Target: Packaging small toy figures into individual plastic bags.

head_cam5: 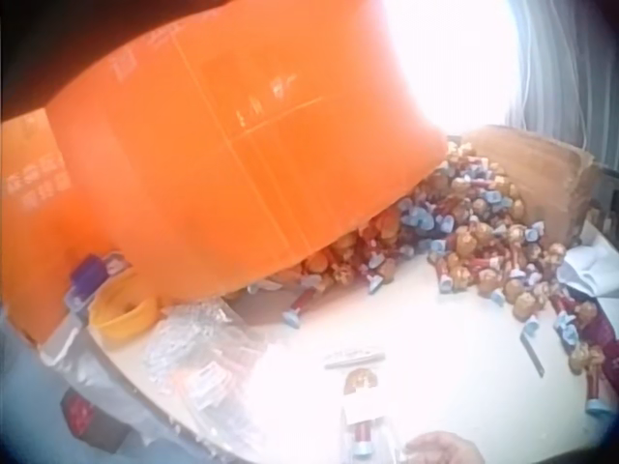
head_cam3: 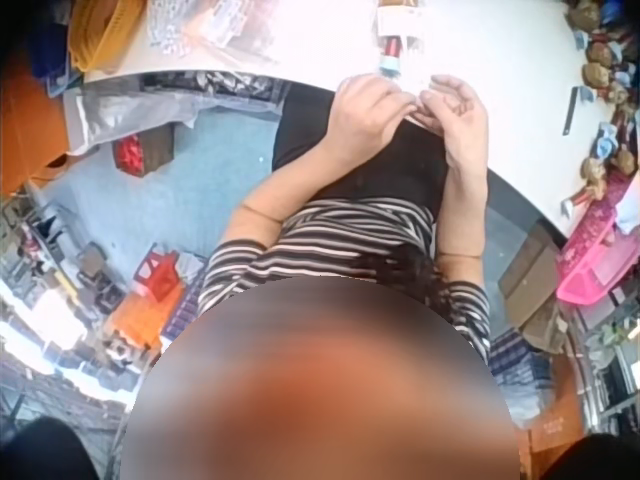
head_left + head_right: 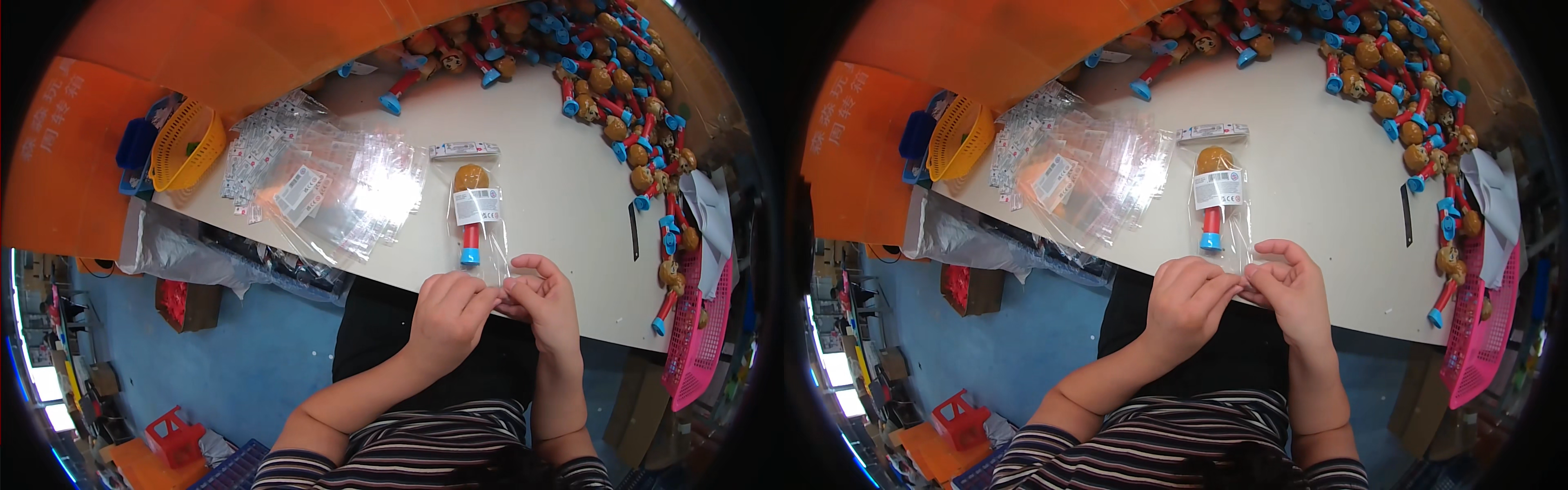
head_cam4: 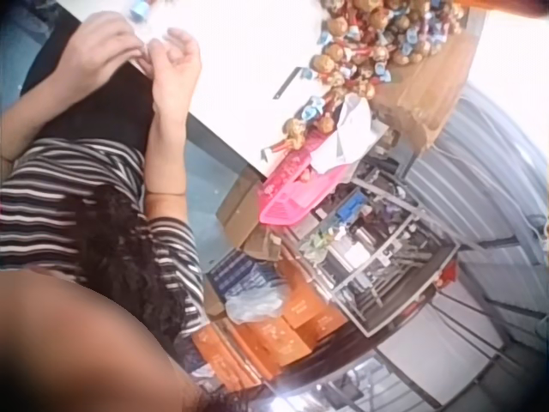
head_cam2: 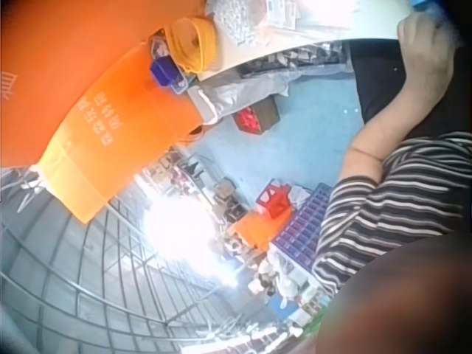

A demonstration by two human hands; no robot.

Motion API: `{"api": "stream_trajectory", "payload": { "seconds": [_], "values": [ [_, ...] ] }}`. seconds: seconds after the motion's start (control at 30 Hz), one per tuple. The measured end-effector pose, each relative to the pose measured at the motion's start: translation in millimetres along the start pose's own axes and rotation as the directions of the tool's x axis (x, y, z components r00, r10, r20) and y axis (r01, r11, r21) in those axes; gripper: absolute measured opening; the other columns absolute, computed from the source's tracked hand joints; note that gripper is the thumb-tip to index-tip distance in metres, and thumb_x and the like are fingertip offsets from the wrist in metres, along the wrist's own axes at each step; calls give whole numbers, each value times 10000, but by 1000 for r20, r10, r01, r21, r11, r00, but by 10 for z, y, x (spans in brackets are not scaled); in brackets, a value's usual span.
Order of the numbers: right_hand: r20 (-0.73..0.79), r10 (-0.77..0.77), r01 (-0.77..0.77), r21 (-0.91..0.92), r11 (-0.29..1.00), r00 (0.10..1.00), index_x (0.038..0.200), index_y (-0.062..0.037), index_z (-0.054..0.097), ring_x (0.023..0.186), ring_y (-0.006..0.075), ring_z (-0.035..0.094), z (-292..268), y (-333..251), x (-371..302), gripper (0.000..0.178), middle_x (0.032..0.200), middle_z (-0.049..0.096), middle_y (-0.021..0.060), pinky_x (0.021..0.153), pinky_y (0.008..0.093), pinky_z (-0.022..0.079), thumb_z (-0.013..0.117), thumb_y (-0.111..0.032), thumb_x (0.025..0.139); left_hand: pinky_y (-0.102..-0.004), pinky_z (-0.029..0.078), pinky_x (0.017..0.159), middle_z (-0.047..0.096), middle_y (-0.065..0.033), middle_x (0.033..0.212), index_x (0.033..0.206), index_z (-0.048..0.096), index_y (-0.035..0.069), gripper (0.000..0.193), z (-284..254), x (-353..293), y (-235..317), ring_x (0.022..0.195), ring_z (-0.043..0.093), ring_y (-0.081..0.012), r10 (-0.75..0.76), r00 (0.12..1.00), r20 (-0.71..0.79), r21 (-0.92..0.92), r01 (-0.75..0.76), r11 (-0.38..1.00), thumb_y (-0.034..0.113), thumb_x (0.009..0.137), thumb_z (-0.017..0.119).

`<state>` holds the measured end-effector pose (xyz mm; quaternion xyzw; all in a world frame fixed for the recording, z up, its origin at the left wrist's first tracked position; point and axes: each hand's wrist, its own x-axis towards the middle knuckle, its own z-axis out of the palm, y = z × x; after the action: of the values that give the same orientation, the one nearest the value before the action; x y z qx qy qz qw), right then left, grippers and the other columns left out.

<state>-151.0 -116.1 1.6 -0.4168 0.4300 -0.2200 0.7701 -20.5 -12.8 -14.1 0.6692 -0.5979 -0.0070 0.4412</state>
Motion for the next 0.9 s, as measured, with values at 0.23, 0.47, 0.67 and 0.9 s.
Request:
{"api": "stream_trajectory", "payload": {
  "seconds": [0.23, 0.47, 0.67, 0.9],
  "values": [
    [-11, -102, 100, -98, 990, 995, 1067, 44, 555, 768, 138, 688, -11, -25, -60, 195, 800, 691, 102, 724, 242, 569, 630, 32, 887, -383, 443, 777, 588, -71, 876, 934, 643, 44, 197, 24, 34, -32, 859, 589, -267, 83, 995, 63, -45, -80, 996, 47, 757, 729],
    [-36, -163, 160, -62, 985, 986, 931, -24, 542, 656, 75, 628, -14, 34, -47, 119, 762, 675, 67, 600, 180, 490, 636, 26, 879, -389, 441, 804, 575, -90, 877, 909, 599, 38, 206, -90, 78, -89, 874, 576, -305, 95, 986, 136, -172, -71, 982, 20, 739, 714],
    [-188, -216, 208, -59, 976, 958, 889, -34, 521, 736, 138, 691, -167, 7, 85, 127, 784, 687, 96, 648, 200, 534, 627, 34, 877, -346, 463, 802, 591, -90, 850, 811, 594, 16, 141, -461, -68, -325, 827, 579, -261, -155, 979, 134, -360, 194, 912, -18, 744, 714],
    [-16, -128, 127, -64, 990, 992, 921, -7, 543, 760, 146, 696, -25, -13, 28, 105, 807, 695, 108, 667, 219, 559, 639, 17, 887, -376, 471, 812, 628, -58, 873, 889, 686, 58, 206, -399, 149, -98, 880, 614, -262, 18, 999, 37, -143, -12, 990, 84, 712, 788]
  ]
}}
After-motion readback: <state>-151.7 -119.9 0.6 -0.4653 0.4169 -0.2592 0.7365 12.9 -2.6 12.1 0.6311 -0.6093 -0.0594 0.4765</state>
